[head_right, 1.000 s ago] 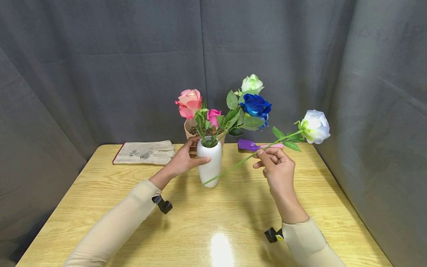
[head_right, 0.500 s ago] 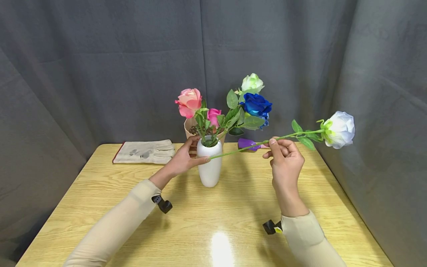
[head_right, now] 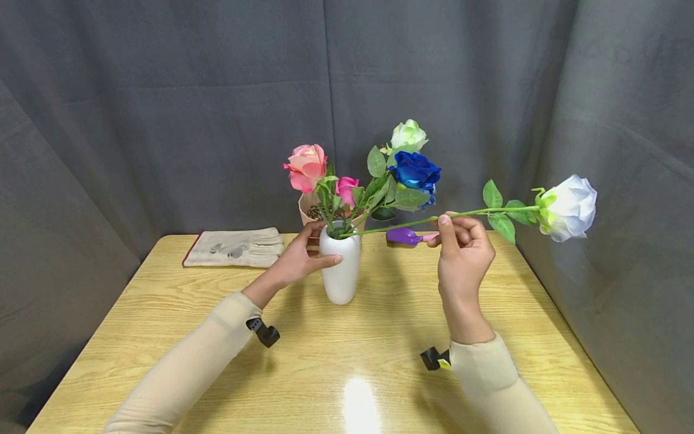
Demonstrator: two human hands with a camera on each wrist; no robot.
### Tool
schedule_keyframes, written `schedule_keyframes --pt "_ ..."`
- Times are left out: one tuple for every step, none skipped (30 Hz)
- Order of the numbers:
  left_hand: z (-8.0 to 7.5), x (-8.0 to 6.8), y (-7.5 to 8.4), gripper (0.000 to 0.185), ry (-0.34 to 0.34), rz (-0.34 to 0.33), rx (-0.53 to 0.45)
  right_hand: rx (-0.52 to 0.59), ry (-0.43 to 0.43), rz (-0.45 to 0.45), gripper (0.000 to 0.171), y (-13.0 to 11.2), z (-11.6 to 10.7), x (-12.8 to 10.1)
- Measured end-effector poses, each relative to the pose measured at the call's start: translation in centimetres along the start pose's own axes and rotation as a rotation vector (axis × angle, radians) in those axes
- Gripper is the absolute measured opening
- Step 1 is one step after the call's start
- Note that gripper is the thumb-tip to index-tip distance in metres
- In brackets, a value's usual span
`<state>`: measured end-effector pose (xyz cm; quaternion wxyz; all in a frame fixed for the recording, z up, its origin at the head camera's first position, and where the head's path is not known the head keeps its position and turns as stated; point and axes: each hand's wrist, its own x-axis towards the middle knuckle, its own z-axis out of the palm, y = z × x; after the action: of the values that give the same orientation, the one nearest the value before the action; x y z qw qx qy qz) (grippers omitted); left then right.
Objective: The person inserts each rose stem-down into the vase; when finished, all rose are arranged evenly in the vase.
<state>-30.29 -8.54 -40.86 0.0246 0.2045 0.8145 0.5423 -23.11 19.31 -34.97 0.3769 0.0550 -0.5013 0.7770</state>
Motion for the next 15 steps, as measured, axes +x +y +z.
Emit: schedule_keyframes --pt "0.0 0.0 0.0 0.082 -0.001 0.002 0.000 -0.011 -0.009 -0.019 0.011 0.1 0.1 -0.1" --pt "0.0 0.0 0.0 0.082 -0.001 0.002 0.000 -0.019 -0.021 -0.037 0.011 0.2 0.1 -0.1" --pt "0.0 0.0 0.0 0.083 0.000 0.001 0.002 -0.022 -0.033 -0.054 0.011 0.3 0.2 -0.2" --pt "0.0 0.0 0.0 0.083 -0.001 0.002 0.004 -0.018 -0.046 -0.068 0.010 0.4 0.3 -0.3" --pt "0.0 0.0 0.0 0.083 0.000 0.001 0.006 -0.019 -0.057 -0.078 0.009 0.5 0.4 -0.3" --pt "0.0 0.0 0.0 0.083 0.001 0.002 0.007 -0.020 -0.068 -0.085 0.008 0.6 0.4 -0.4" --pt "0.0 0.0 0.1 0.083 0.002 0.000 0.007 -0.025 -0.079 -0.089 0.008 0.7 0.5 -0.5" --pt "0.0 -0.1 0.1 0.082 0.003 -0.001 0.008 -0.034 -0.088 -0.091 0.007 0.8 0.6 -0.6" --pt "0.0 -0.1 0.1 0.082 0.003 0.000 0.010 -0.043 -0.097 -0.089 0.006 0.9 0.7 -0.6" --pt "0.0 -0.1 0.1 0.082 0.003 0.001 0.011 -0.054 -0.105 -0.087 0.007 0.9 0.8 -0.7" --pt "0.0 -0.1 0.1 0.081 0.003 0.001 0.011 -0.071 -0.111 -0.085 0.007 1.0 0.9 -0.9" --pt "0.0 -0.1 0.1 0.081 0.003 0.002 0.013 -0.084 -0.118 -0.082 0.007 1.0 1.0 -1.0" --pt "0.0 -0.1 0.1 0.081 0.003 0.001 0.013 -0.102 -0.125 -0.080 0.007 1.1 1.1 -1.1" --pt "0.0 -0.1 0.1 0.082 0.002 0.003 0.014 -0.116 -0.130 -0.076 0.007 1.1 1.2 -1.2" --pt "0.0 -0.1 0.1 0.082 0.001 0.003 0.014 -0.122 -0.137 -0.072 0.007 1.2 1.3 -1.4"
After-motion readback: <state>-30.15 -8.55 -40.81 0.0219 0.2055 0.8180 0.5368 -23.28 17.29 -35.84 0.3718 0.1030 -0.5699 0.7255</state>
